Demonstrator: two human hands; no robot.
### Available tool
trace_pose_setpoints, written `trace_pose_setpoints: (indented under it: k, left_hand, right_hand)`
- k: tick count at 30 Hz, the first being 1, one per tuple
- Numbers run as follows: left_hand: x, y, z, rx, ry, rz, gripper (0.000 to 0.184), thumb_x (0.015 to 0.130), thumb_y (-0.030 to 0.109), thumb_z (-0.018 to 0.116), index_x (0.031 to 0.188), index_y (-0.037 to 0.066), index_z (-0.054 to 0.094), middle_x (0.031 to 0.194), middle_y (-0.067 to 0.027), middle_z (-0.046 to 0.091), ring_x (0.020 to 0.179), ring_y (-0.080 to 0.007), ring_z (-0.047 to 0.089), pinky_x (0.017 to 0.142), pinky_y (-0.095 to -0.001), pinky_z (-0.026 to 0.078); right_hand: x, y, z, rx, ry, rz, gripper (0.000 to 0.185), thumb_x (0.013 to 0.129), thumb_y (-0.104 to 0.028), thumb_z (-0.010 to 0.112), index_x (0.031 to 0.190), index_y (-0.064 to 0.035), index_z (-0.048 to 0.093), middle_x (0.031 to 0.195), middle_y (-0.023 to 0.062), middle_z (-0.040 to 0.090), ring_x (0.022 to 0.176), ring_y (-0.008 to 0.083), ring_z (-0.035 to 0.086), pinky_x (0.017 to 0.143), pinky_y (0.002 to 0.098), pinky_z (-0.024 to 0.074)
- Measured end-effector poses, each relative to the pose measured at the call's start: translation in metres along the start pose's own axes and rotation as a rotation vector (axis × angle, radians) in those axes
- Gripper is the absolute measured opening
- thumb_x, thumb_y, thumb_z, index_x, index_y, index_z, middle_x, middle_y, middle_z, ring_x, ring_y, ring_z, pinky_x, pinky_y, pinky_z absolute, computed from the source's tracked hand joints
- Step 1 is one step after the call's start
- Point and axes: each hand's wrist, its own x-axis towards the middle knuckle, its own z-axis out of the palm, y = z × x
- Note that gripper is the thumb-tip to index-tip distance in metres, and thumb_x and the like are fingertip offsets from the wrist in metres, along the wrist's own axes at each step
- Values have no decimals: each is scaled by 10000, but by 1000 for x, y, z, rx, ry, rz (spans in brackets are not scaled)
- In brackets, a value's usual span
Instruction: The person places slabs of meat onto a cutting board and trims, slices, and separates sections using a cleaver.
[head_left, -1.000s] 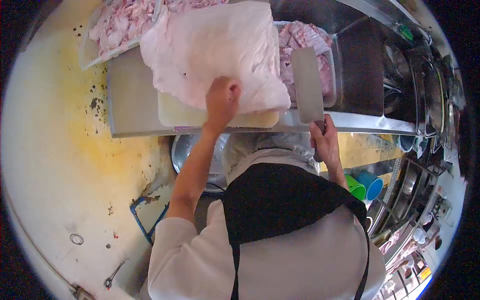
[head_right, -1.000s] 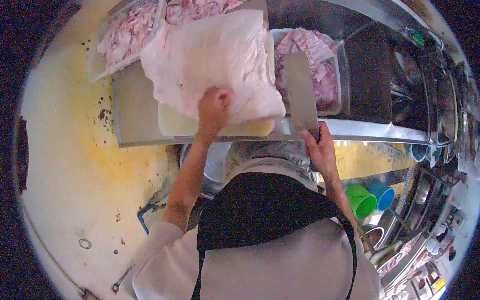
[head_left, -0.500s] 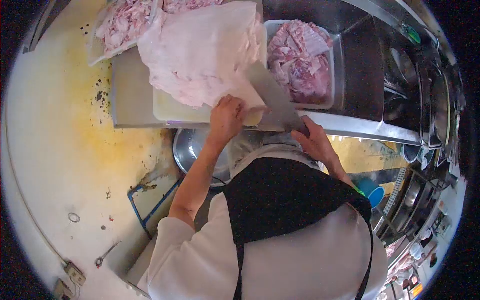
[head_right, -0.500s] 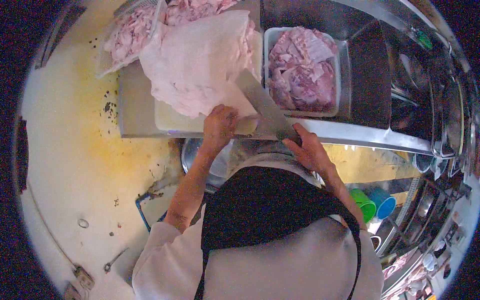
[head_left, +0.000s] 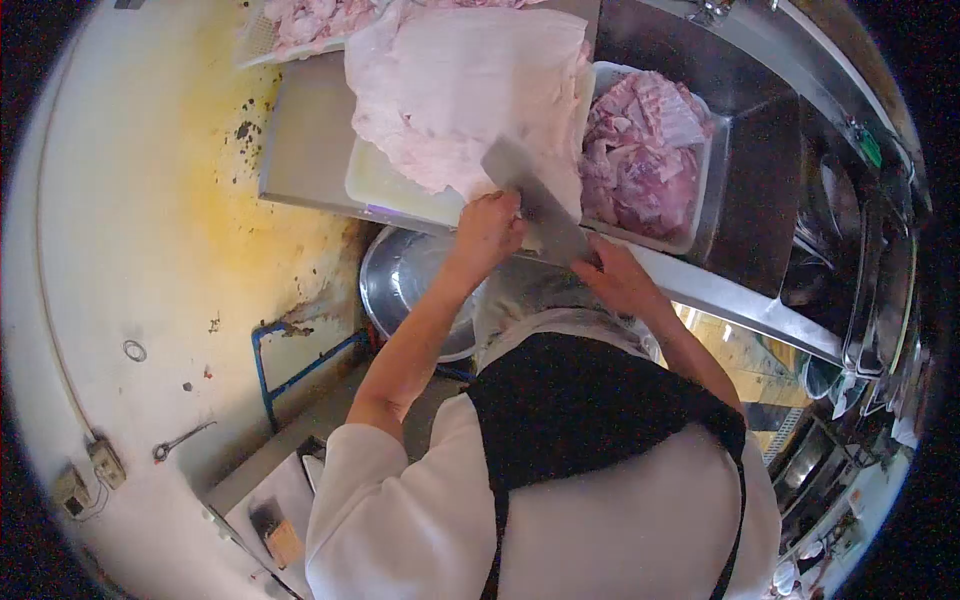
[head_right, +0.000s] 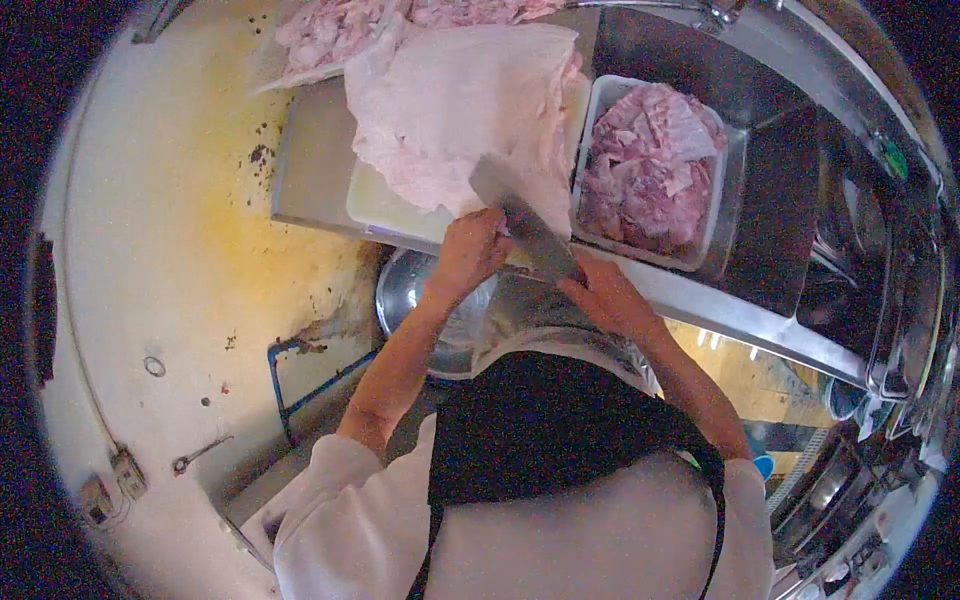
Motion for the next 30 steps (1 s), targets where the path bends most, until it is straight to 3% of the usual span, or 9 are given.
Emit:
trace_pose_setpoints:
  k: [6,9,14,18,21,24,26,29,30]
  left_hand:
    - [-8,-1,-6,-45,41,-54,163,727,101,647,808,32,524,736,-190,599,727,-412,610,640,-506,474]
    - [-16,-6,-6,-111,19,-126,151,770,116,660,849,40,555,744,-182,610,732,-410,615,648,-495,477]
    - [-27,-3,-4,-199,31,-237,135,770,109,661,832,33,569,729,-181,620,691,-398,620,635,-450,490]
    - [-31,-10,-10,-216,134,-235,135,768,79,655,877,30,593,708,-139,604,627,-271,593,608,-374,476]
    - [-36,-23,-37,-398,234,-302,101,771,65,641,860,30,609,679,-91,596,601,-181,565,583,-331,462]
    - [-50,-57,-48,-613,361,-270,77,790,63,640,851,19,624,699,-44,613,622,-128,555,575,-286,459]
    - [-54,-61,-65,-762,425,-517,70,793,26,617,856,32,587,763,-65,629,659,-161,593,595,-276,491]
    - [-44,-49,-111,-1242,506,-537,131,796,5,602,899,63,546,805,-113,628,696,-197,624,610,-301,530]
    - [-39,-47,-124,-1338,478,-406,146,810,4,607,913,74,530,818,-121,625,702,-209,630,608,-321,542]
  right_hand:
    - [38,0,19,-88,-13,-75,445,900,-180,619,1273,33,504,1015,241,657,882,341,644,770,431,489]
    - [-3,-1,4,-53,-142,41,545,939,-307,574,1363,14,454,1178,269,616,1098,456,579,952,491,457]
    - [18,-17,14,80,-125,-47,511,937,-297,576,1341,-3,470,1135,276,624,1045,463,600,911,506,476]
    - [65,-27,44,-112,-13,-133,508,916,-236,616,1319,27,451,1029,290,640,969,451,621,798,506,473]
    - [45,-46,27,-165,-221,142,493,921,-257,610,1313,5,463,997,288,646,943,465,618,796,506,478]
    - [-4,-14,18,-215,-107,-42,433,926,-281,614,1247,-10,508,932,270,659,876,447,637,790,498,493]
    - [-23,-24,-1,-281,-150,22,391,925,-277,625,1194,-11,526,908,253,667,842,433,648,787,484,504]
    - [-35,-16,-16,-147,-188,89,346,927,-263,637,1140,-10,537,863,226,667,757,375,645,730,446,506]
    - [-36,-13,-19,-64,-193,109,333,928,-257,640,1126,-9,538,846,216,664,723,350,641,703,431,504]
